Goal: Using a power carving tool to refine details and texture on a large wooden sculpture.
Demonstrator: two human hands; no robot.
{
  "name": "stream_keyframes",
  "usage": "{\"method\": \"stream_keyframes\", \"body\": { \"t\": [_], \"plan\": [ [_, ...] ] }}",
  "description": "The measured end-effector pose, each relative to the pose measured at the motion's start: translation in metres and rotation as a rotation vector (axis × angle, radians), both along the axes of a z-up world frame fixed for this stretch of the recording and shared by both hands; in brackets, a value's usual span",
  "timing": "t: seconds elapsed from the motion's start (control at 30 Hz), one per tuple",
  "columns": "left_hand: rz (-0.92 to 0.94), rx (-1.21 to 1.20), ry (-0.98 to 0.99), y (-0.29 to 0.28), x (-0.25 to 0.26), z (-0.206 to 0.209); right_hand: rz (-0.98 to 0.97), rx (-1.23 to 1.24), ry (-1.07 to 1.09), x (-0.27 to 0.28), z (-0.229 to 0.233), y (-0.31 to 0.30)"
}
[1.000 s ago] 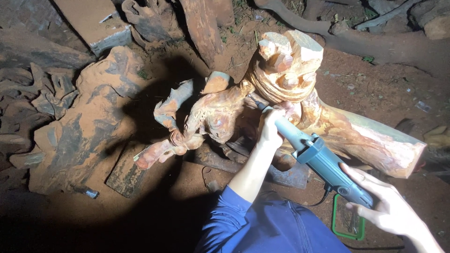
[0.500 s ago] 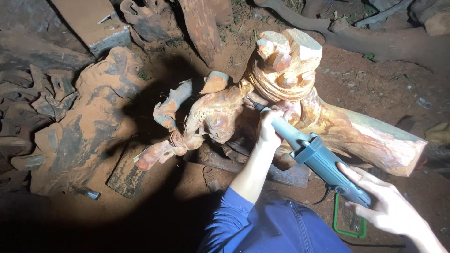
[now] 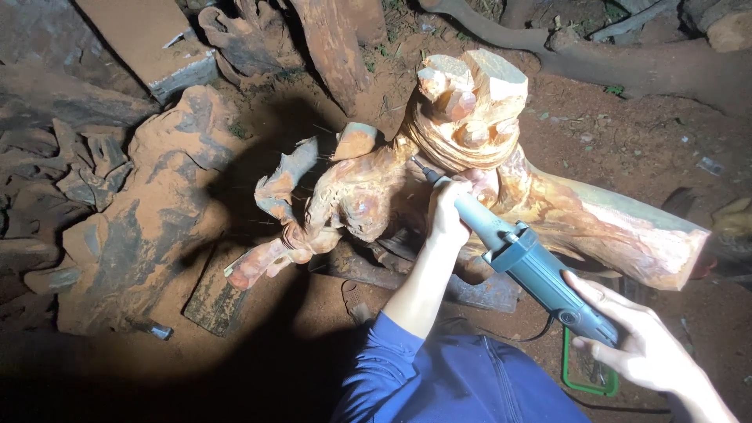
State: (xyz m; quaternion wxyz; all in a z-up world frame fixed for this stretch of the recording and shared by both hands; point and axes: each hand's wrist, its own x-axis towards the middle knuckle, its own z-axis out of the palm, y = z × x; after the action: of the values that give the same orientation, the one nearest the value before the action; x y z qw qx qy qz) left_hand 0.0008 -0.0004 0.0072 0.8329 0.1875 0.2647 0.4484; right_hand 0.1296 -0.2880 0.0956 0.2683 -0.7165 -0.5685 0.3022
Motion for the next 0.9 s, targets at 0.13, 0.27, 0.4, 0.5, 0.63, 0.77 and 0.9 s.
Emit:
{"method": "stream_keyframes", "body": {
  "t": [0.13,0.27,0.4,0.5,0.63,0.77,0.9],
  "plan": [
    [-0.011,-0.037,0.178,-0.003,0.000,0.015,-0.027,0.039,0.056,0.002,-0.015,-0.008],
    [-0.011,-0.060,0.202,-0.004,0.000,0.018,-0.045,0.040,0.084,-0.001,-0.017,-0.009],
    [-0.022,0.002,0.092,-0.001,0.001,-0.001,-0.018,0.047,0.039,-0.003,-0.010,-0.004],
    [-0.025,-0.004,0.049,0.000,0.001,-0.009,-0.011,-0.011,0.004,-0.007,0.002,0.001],
    [-0.028,-0.012,-0.047,0.002,0.000,-0.015,-0.003,-0.135,-0.085,-0.008,0.012,0.006],
    [-0.035,-0.019,-0.141,0.004,-0.001,-0.017,0.006,-0.155,-0.107,-0.009,0.015,0.007],
    [-0.043,-0.023,-0.202,0.003,0.000,-0.014,-0.018,-0.110,-0.076,-0.011,0.015,0.004]
  ]
}}
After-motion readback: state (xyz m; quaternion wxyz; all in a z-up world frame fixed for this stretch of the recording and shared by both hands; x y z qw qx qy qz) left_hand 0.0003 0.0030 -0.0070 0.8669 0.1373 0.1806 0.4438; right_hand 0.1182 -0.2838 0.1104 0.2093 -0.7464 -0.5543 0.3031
